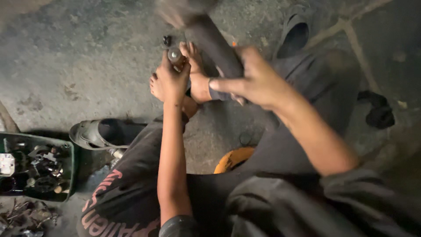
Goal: The person sits on the floor and uses a hammer and a punch tool to repeatedly strike a small electronic component placed on the ground. The person adjusts the component and tool between strikes, continuing the hammering until the end of the clip.
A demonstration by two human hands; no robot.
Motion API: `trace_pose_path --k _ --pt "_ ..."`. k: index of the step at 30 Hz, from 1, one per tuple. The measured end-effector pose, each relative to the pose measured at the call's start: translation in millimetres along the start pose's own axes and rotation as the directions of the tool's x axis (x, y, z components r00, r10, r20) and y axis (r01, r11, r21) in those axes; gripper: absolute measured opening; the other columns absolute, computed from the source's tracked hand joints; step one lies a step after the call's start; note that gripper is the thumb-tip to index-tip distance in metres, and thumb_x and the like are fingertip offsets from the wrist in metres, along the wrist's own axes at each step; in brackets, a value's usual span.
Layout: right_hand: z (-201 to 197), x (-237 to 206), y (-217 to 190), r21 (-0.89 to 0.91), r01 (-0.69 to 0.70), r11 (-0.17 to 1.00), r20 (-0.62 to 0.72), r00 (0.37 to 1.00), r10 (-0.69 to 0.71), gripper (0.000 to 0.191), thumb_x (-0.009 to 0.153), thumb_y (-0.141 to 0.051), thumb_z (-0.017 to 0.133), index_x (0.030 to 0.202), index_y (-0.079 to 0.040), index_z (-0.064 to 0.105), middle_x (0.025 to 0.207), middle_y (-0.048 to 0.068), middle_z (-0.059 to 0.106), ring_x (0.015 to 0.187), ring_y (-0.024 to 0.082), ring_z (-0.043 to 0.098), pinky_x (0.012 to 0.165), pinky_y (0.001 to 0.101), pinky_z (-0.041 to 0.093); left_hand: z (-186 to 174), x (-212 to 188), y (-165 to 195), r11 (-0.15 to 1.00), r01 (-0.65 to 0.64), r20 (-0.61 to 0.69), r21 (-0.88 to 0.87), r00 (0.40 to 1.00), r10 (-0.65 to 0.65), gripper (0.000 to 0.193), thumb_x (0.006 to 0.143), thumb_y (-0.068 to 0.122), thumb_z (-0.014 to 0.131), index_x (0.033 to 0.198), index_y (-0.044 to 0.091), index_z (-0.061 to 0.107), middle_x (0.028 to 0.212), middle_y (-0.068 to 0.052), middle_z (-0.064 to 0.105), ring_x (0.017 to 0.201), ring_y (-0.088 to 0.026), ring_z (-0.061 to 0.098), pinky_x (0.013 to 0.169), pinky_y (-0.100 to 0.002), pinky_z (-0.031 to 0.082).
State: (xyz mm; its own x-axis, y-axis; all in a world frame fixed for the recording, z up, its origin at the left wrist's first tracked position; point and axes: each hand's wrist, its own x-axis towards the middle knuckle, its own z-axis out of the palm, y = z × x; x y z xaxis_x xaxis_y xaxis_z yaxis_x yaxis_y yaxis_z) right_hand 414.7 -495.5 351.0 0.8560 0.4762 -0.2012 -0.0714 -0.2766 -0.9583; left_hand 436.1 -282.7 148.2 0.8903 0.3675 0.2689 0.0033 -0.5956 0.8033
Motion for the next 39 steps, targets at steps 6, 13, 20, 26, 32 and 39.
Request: trace_pose_path --k 6,13,20,26,32,39 --pt "3 -20 51 0.175 -0.199 0.964 -0.107 0.970 0.220 0.023 0.081 -0.007 0.080 0.093 0.000 0.061 0.065 0.000 0.057 0.046 0.008 0.054 0.038 0.0259 0.041 5 8 -10 0.932 0.054 -0.071 -0.359 0.994 -0.086 0.041 0.090 0.020 0.089 0.111 0.002 0.059 0.101 -0.013 0.067 0.091 -0.021 0.062 0.084 -0.032 0.055" --pt "-6 -22 92 0.347 -0.227 0.910 -0.079 0.960 0.269 0.024 0.081 -0.003 0.077 0.097 -0.001 0.060 0.067 0.000 0.053 0.045 0.008 0.051 0.037 0.0260 0.039 25 8 -36 0.949 0.013 -0.276 -0.316 0.955 -0.105 0.056 0.089 0.014 0.083 0.132 -0.004 0.053 0.112 -0.010 0.066 0.100 -0.018 0.063 0.092 -0.032 0.052" --pt "-7 -24 98 0.351 -0.240 0.905 -0.086 0.954 0.287 0.023 0.081 -0.002 0.076 0.099 0.001 0.061 0.068 0.001 0.056 0.045 0.008 0.052 0.037 0.0263 0.040 23 11 -34 0.912 -0.085 -0.339 -0.401 0.939 -0.061 0.039 0.093 -0.001 0.078 0.125 -0.001 0.055 0.099 -0.007 0.060 0.088 -0.017 0.058 0.080 -0.032 0.054" --pt "-7 -25 95 0.341 -0.241 0.909 -0.078 0.956 0.283 0.024 0.081 -0.003 0.076 0.100 0.000 0.061 0.068 0.001 0.057 0.046 0.008 0.052 0.038 0.0256 0.040 21 10 -32 0.780 0.095 -0.226 -0.619 0.929 -0.292 0.047 0.088 0.003 0.075 0.125 0.000 0.047 0.088 -0.008 0.063 0.071 -0.015 0.064 0.062 -0.029 0.056" --pt "-3 -24 95 0.346 -0.256 0.903 -0.063 0.954 0.294 0.024 0.082 -0.004 0.076 0.099 0.000 0.060 0.069 0.000 0.054 0.046 0.007 0.050 0.038 0.0255 0.039 33 8 -44 0.863 -0.004 -0.329 -0.505 0.925 -0.189 0.061 0.091 0.005 0.079 0.139 -0.006 0.045 0.111 -0.011 0.062 0.093 -0.016 0.062 0.083 -0.030 0.057" --pt "-1 -27 110 0.332 -0.257 0.908 -0.048 0.956 0.288 0.022 0.081 -0.002 0.074 0.099 -0.001 0.061 0.069 0.000 0.056 0.046 0.008 0.051 0.040 0.0260 0.040 37 4 -54 0.960 0.040 -0.319 -0.277 0.939 -0.131 0.071 0.092 0.016 0.084 0.146 -0.006 0.043 0.123 -0.014 0.065 0.109 -0.022 0.063 0.099 -0.034 0.051"
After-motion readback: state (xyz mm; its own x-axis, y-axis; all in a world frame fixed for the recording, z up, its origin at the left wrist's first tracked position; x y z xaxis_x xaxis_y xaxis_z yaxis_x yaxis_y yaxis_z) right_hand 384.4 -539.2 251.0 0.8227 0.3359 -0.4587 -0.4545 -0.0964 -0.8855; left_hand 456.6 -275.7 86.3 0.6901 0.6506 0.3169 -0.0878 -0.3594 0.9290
